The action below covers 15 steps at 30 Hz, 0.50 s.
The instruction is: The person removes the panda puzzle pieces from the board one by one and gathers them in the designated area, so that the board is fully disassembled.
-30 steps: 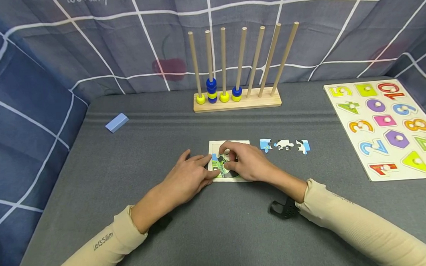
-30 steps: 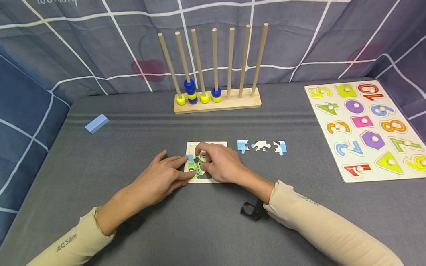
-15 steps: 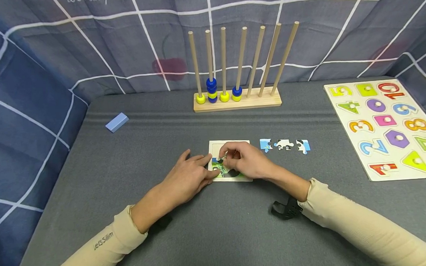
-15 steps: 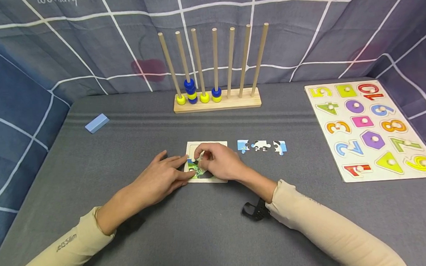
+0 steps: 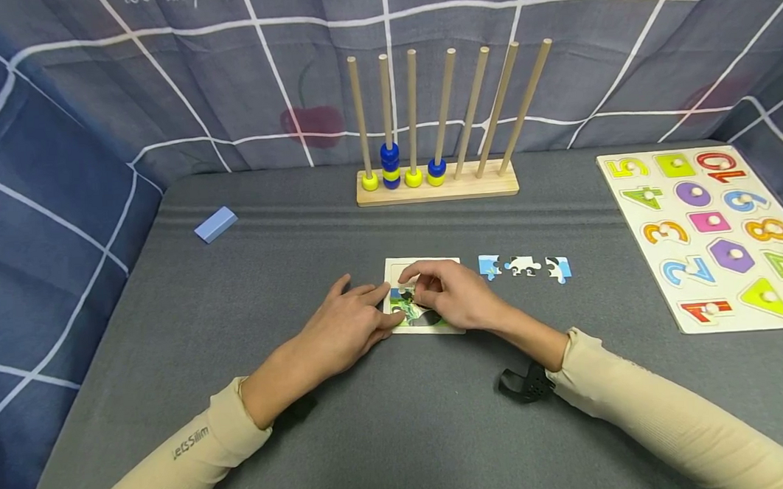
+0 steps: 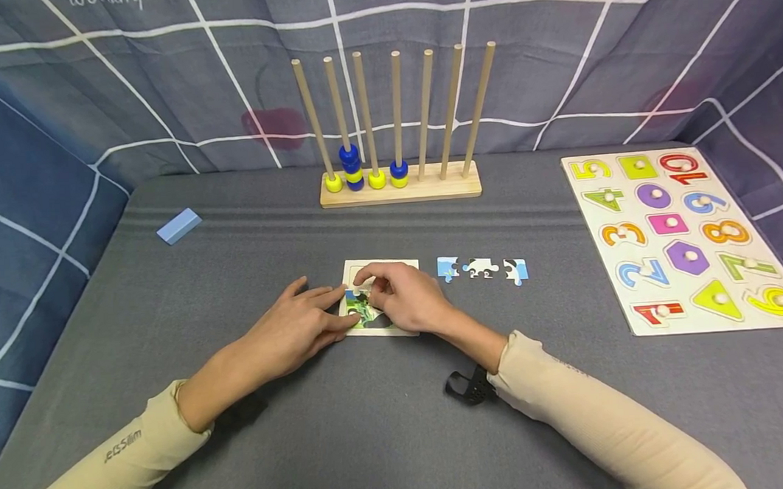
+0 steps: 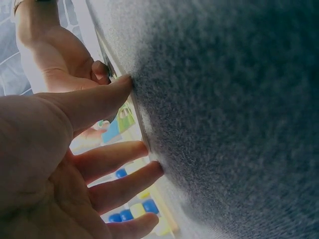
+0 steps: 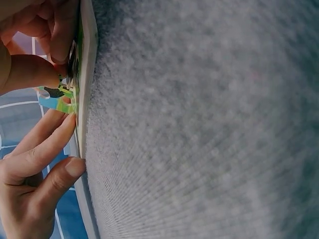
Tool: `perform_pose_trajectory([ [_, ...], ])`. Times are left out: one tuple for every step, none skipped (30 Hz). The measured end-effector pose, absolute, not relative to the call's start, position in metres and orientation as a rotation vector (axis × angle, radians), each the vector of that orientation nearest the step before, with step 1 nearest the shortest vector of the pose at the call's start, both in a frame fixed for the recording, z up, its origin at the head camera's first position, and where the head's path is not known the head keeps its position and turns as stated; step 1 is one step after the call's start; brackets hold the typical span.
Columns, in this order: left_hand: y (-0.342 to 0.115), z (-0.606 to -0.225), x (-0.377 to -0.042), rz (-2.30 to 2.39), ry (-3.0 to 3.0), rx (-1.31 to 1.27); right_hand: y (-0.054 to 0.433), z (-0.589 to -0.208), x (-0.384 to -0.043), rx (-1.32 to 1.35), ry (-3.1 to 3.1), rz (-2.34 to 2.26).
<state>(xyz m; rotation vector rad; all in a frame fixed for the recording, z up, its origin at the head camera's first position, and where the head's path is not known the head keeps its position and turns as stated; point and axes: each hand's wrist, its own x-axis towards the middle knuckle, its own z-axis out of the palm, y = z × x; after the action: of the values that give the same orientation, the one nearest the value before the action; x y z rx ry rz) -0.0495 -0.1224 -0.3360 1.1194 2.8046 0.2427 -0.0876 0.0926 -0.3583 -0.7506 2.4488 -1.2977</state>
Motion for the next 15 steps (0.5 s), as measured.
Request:
perform_pose_trajectory([
  [-0.1224,-0.3360,-0.0495,0.243,2.805,1.120,0.0927,-0.3580,-0.0876,-0.755,2.458,-1.282],
  [-0.1223,-0.3361,-0.0495,0.244,2.804,1.121,0.0929,-0.3576,-0.0877,-0.762,2.465,-1.268],
  [-0.1222,-0.3361,-0.0495,0.245,2.804,1.121,0.0931,-0.3574,-0.0878,-0.768,2.470,-1.259],
  [-0.1221,-0.3361,-0.0495,0.245,2.804,1.122,0.0935,-0.3572,-0.0879,-0.770,2.472,-1.254],
  [-0.1220,-0.3361,-0.0496,0.246,2.804,1.122,0.0941,-0.3574,-0.0880,-0.773,2.469,-1.257],
  [-0.1219,-0.3361,-0.0496,0.246,2.803,1.121,0.0945,-0.3577,-0.0881,-0.775,2.461,-1.266],
  [-0.1218,-0.3361,-0.0496,0.246,2.802,1.119,0.0949,-0.3582,-0.0884,-0.773,2.452,-1.277],
  [-0.1217,-0.3361,-0.0496,0.244,2.801,1.116,0.0954,-0.3584,-0.0886,-0.772,2.444,-1.288],
  [-0.1216,-0.3361,-0.0495,0.241,2.801,1.112,0.0958,-0.3587,-0.0888,-0.769,2.434,-1.301],
  [-0.1216,-0.3361,-0.0495,0.238,2.801,1.109,0.0961,-0.3589,-0.0890,-0.767,2.425,-1.312],
  [-0.1216,-0.3360,-0.0494,0.235,2.800,1.106,0.0962,-0.3588,-0.0891,-0.765,2.419,-1.322],
  [-0.1216,-0.3360,-0.0494,0.232,2.800,1.105,0.0964,-0.3593,-0.0894,-0.762,2.412,-1.330],
  [-0.1216,-0.3361,-0.0494,0.231,2.800,1.104,0.0965,-0.3597,-0.0896,-0.758,2.409,-1.336],
  [-0.1216,-0.3362,-0.0493,0.232,2.800,1.103,0.0967,-0.3603,-0.0898,-0.759,2.403,-1.342],
  [-0.1216,-0.3362,-0.0493,0.233,2.801,1.104,0.0965,-0.3605,-0.0900,-0.757,2.397,-1.350],
])
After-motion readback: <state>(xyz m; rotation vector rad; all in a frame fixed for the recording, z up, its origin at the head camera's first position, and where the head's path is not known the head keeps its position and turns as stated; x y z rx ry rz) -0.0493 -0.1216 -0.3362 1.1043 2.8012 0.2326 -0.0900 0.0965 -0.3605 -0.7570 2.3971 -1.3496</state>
